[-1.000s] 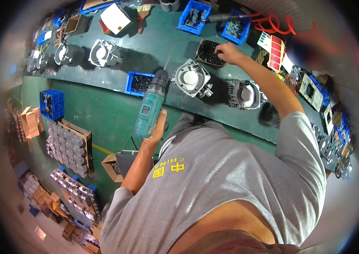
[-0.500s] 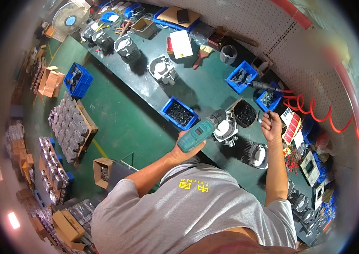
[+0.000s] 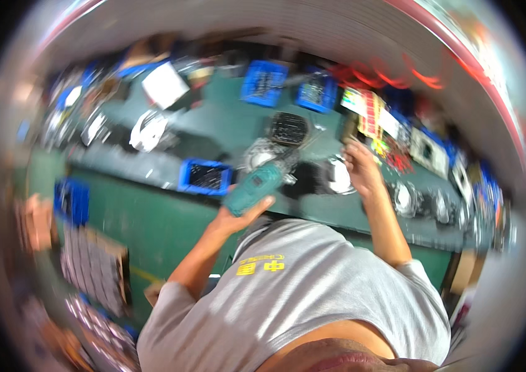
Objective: The person uses a cordless drill to fasten screws into several circular electronic components on a workbench. They repeatedly pick up screws from a blue tray, align them with the drill bit, and drive them into the components one at a time.
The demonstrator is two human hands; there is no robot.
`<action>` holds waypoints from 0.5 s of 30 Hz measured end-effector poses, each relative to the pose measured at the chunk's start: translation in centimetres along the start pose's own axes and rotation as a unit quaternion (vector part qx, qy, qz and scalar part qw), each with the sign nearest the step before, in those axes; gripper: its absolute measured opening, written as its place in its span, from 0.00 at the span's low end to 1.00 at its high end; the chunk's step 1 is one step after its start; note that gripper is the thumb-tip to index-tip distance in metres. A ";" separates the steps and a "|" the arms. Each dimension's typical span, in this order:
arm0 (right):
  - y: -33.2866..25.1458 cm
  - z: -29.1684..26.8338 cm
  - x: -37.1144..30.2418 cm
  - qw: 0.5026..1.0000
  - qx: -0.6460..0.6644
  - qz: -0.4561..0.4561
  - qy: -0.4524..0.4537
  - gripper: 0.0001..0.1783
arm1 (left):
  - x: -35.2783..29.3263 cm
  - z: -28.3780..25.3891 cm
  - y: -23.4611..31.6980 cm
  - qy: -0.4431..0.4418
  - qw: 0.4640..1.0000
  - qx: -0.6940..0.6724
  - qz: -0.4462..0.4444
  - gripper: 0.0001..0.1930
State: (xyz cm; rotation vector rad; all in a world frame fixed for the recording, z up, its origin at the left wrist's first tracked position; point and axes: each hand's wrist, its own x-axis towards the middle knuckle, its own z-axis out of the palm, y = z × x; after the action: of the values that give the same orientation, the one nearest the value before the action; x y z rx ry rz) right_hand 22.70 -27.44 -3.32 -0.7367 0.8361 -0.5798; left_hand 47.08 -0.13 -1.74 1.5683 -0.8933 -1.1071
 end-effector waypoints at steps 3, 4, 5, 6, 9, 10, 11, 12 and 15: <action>-1.4 -1.1 -3.2 0.997 0.061 0.008 0.036 0.16 | 1.3 3.0 0.3 -0.014 0.998 -0.054 0.010 0.23; -1.7 -2.6 -4.3 0.996 0.075 -0.005 0.047 0.14 | 2.0 3.9 0.7 -0.047 0.998 -0.015 0.050 0.23; -1.9 -4.4 -5.5 0.994 0.096 -0.011 0.059 0.13 | 2.9 5.0 1.0 -0.072 0.994 0.009 0.086 0.23; -2.5 -5.4 -7.1 0.991 0.115 -0.016 0.070 0.11 | 3.5 6.3 1.4 -0.084 0.989 0.034 0.120 0.23; -3.3 -9.0 -10.1 0.979 0.147 -0.036 0.135 0.10 | 4.3 10.0 2.7 -0.119 0.992 0.018 0.049 0.22; -3.6 -10.6 -11.1 0.976 0.157 -0.049 0.145 0.09 | 4.4 11.4 3.3 -0.132 0.990 0.015 0.040 0.22; -3.8 -12.4 -11.8 0.971 0.172 -0.068 0.152 0.09 | 4.7 13.0 4.1 -0.143 0.989 0.010 0.031 0.21; -4.2 -13.9 -12.5 0.967 0.185 -0.072 0.162 0.09 | 4.8 14.7 5.1 -0.149 0.989 0.005 0.021 0.21; -5.5 -18.9 -14.5 0.956 0.206 -0.096 0.187 0.08 | 5.2 19.9 6.1 -0.183 0.983 -0.005 -0.021 0.21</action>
State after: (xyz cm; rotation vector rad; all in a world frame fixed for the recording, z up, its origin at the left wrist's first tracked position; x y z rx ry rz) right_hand -1.66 -27.05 -1.23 -0.3270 0.9546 -1.0559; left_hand 29.62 -12.37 0.86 1.4032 -1.0958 -1.4573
